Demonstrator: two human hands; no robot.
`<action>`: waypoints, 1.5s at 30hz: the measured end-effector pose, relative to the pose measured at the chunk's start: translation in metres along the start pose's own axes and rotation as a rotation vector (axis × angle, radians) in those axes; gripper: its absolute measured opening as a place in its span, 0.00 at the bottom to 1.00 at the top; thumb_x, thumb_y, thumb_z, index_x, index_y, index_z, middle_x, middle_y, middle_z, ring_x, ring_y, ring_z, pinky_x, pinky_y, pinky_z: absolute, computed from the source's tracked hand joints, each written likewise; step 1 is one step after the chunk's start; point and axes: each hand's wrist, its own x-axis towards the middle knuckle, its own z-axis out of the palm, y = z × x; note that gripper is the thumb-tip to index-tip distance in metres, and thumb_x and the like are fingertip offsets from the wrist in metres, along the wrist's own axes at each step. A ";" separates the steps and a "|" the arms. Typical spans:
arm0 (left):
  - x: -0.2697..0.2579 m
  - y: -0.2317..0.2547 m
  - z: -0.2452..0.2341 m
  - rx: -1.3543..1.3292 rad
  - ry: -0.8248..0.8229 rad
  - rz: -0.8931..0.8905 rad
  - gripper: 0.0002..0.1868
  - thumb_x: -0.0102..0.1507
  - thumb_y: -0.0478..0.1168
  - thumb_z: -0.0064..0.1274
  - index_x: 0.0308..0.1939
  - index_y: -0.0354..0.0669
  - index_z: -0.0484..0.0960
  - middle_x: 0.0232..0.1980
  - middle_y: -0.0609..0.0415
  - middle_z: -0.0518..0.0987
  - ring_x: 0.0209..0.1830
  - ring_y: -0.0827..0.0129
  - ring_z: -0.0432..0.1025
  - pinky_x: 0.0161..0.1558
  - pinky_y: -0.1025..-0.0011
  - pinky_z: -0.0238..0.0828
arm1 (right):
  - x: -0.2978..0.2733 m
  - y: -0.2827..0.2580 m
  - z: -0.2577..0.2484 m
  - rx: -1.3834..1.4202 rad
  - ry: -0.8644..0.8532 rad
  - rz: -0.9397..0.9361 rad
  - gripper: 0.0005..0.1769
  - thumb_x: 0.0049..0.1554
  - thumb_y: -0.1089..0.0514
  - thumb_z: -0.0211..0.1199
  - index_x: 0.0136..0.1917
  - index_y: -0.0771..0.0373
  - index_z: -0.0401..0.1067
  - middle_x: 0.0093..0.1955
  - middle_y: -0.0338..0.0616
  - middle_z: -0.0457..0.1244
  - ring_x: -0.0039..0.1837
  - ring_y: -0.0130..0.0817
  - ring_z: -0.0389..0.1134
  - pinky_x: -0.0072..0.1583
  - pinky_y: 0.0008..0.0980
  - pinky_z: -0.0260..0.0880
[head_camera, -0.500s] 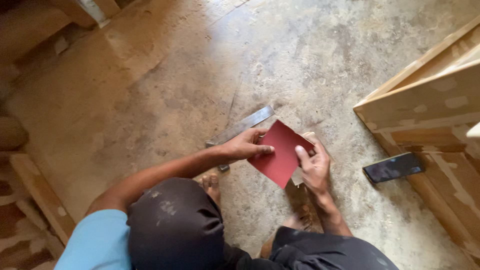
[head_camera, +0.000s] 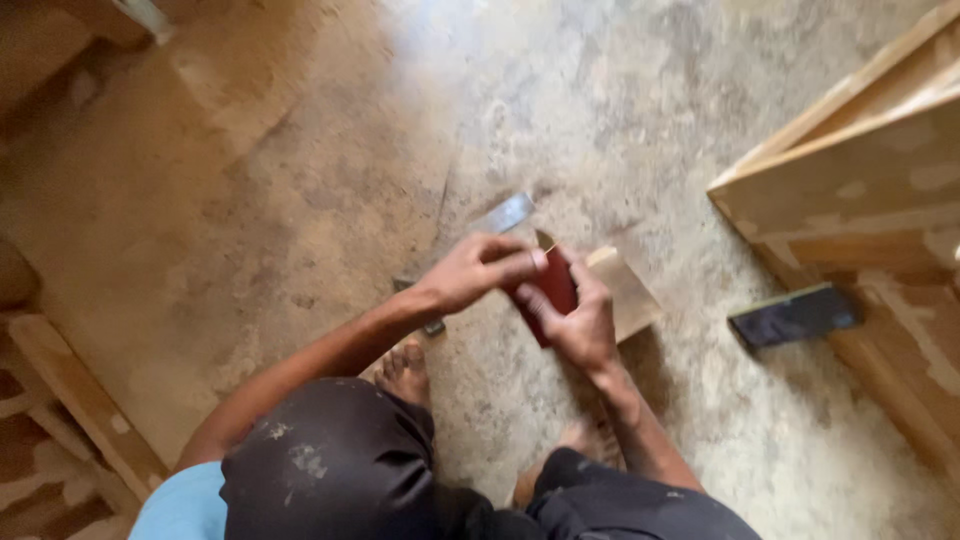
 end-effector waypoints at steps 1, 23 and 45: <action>0.000 -0.002 0.004 0.008 0.113 0.126 0.31 0.65 0.56 0.58 0.63 0.37 0.81 0.53 0.47 0.85 0.51 0.63 0.81 0.53 0.63 0.79 | 0.002 0.008 -0.005 0.132 0.045 0.001 0.36 0.58 0.44 0.69 0.70 0.67 0.65 0.58 0.54 0.68 0.55 0.36 0.72 0.54 0.29 0.75; 0.026 -0.056 0.044 -0.149 0.150 0.186 0.10 0.66 0.36 0.62 0.48 0.33 0.86 0.41 0.47 0.87 0.39 0.71 0.83 0.43 0.72 0.86 | -0.023 0.061 -0.001 0.779 0.333 0.081 0.20 0.65 0.63 0.66 0.66 0.75 0.68 0.59 0.53 0.70 0.58 0.31 0.73 0.62 0.30 0.77; 0.018 -0.054 0.053 0.111 0.179 0.310 0.07 0.70 0.34 0.57 0.50 0.34 0.86 0.42 0.45 0.87 0.38 0.67 0.84 0.42 0.71 0.87 | -0.035 0.076 -0.001 0.567 0.362 0.038 0.20 0.61 0.63 0.68 0.64 0.72 0.70 0.54 0.50 0.71 0.52 0.31 0.76 0.55 0.29 0.83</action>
